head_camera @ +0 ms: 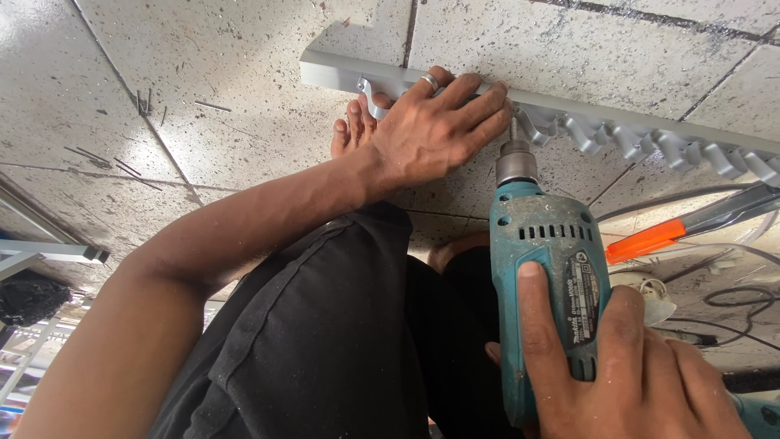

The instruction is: Drilling a series of holes into a long metal track using a power drill while sitting on the floor.

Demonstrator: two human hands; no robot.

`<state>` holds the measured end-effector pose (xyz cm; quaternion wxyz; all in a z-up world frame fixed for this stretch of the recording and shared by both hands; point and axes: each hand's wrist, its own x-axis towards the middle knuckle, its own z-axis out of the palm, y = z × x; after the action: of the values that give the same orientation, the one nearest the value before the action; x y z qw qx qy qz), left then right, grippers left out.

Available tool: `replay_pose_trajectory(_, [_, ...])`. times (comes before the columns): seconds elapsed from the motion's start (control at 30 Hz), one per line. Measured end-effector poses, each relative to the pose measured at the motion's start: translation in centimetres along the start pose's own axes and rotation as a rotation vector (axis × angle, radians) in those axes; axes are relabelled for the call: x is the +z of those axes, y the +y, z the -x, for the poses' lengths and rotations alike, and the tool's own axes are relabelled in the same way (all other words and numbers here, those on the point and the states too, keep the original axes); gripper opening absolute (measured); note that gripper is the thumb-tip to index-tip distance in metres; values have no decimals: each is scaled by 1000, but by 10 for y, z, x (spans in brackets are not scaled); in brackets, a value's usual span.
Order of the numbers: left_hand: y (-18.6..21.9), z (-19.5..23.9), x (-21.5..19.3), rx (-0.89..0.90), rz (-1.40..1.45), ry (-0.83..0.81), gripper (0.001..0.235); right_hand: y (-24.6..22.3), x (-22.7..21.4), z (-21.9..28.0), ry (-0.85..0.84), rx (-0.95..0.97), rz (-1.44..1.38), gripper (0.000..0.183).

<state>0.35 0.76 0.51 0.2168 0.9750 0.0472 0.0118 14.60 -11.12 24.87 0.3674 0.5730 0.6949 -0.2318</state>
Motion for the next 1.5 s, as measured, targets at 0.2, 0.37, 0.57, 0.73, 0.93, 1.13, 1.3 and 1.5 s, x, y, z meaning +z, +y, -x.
replay_pose_trajectory(0.2, [-1,0,-1,7,1,-11,28,1,-1,-1,41,0,-27,65])
replay_pose_trajectory(0.37, [-1,0,2,8,-16,18,26,9,-2,-2,-29,-32,-21,77])
replay_pose_trajectory(0.57, [1,2,5,2,-6,-18,29,12,-2,-2,-47,-18,-7,80])
replay_pose_trajectory(0.73, [1,1,3,-1,-30,8,28,12,-1,-2,-5,-26,-7,79])
replay_pose_trajectory(0.93, [0,1,2,6,-20,21,28,11,0,-1,-23,-28,-25,77])
replay_pose_trajectory(1.13, [1,1,4,-6,-9,35,24,14,-1,-4,-18,-38,-10,78])
replay_pose_trajectory(1.3, [0,0,0,-2,-14,27,25,16,-1,-10,1,-16,-14,73])
replay_pose_trajectory(1.5, [-1,2,-7,-18,7,50,22,16,-2,-12,65,-20,-35,67])
